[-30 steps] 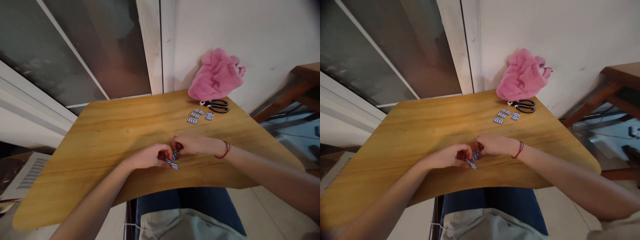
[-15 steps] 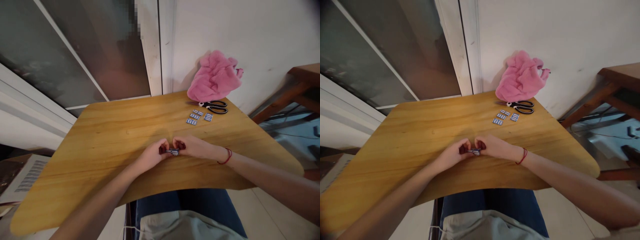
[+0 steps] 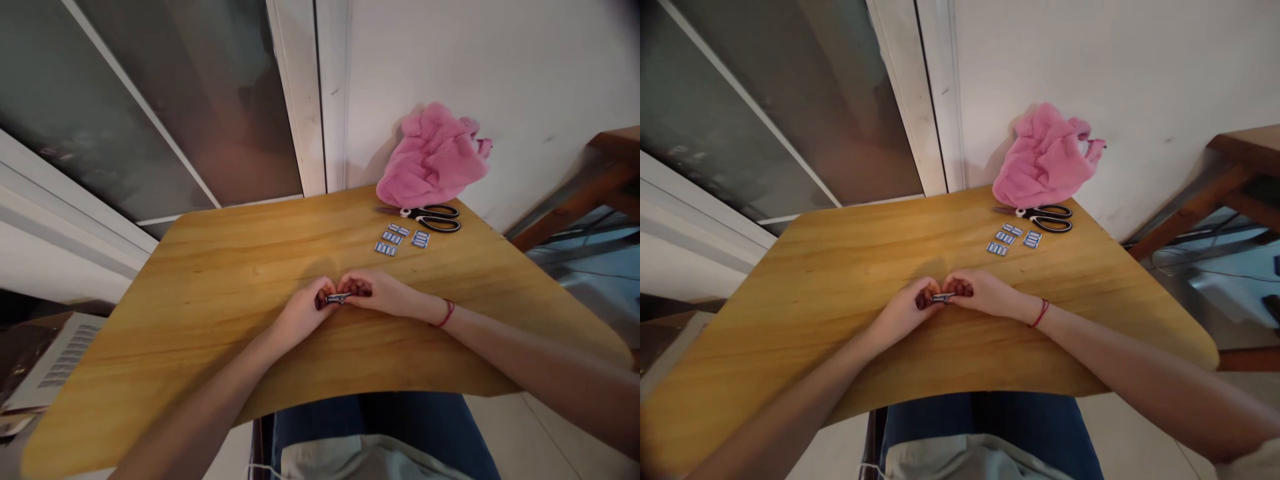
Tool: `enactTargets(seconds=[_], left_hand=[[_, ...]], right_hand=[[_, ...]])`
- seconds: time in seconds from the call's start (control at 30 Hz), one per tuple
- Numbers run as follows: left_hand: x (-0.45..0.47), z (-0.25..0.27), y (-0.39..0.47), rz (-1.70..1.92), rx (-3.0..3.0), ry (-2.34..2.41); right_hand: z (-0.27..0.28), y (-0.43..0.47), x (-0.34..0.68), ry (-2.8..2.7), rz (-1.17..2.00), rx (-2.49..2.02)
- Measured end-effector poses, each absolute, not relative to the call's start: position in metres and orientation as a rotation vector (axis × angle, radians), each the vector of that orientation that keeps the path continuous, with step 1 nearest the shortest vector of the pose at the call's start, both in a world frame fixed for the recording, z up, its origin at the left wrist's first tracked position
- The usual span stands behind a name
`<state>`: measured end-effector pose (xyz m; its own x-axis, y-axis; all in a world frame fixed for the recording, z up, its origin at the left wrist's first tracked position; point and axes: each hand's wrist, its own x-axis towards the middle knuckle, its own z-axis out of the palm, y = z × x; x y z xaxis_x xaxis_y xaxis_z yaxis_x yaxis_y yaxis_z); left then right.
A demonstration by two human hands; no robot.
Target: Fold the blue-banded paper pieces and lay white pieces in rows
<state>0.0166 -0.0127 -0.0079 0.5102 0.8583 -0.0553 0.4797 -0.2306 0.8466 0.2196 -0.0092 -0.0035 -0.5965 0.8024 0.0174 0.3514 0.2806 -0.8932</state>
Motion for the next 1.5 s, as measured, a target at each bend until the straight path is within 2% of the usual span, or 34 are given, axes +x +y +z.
enactTargets(seconds=[0.53, 0.87, 1.03, 1.17, 1.27, 1.5], left_hand=[[0.016, -0.006, -0.013, 0.672, 2.009, 1.123], [0.016, -0.01, -0.008, 0.676, 1.795, 1.083], [0.011, -0.012, 0.004, 0.823, 1.465, 1.037], [0.008, -0.012, 0.01, 0.814, 1.392, 1.022], [0.008, -0.012, 0.01, 0.793, 1.412, 1.012], [0.008, -0.013, 0.008, 0.744, 1.521, 0.967]], right_hand=[[-0.01, -0.017, 0.218, -2.167, 0.805, -1.078], [-0.011, -0.013, 0.218, -2.138, 0.864, -1.181], [0.024, 0.006, 0.257, -1.678, 0.723, -1.384], [0.048, 0.014, 0.313, -1.427, 0.778, -1.518], [0.044, 0.007, 0.336, -1.568, 0.939, -1.674], [0.014, -0.003, 0.333, -1.505, 0.985, -1.793]])
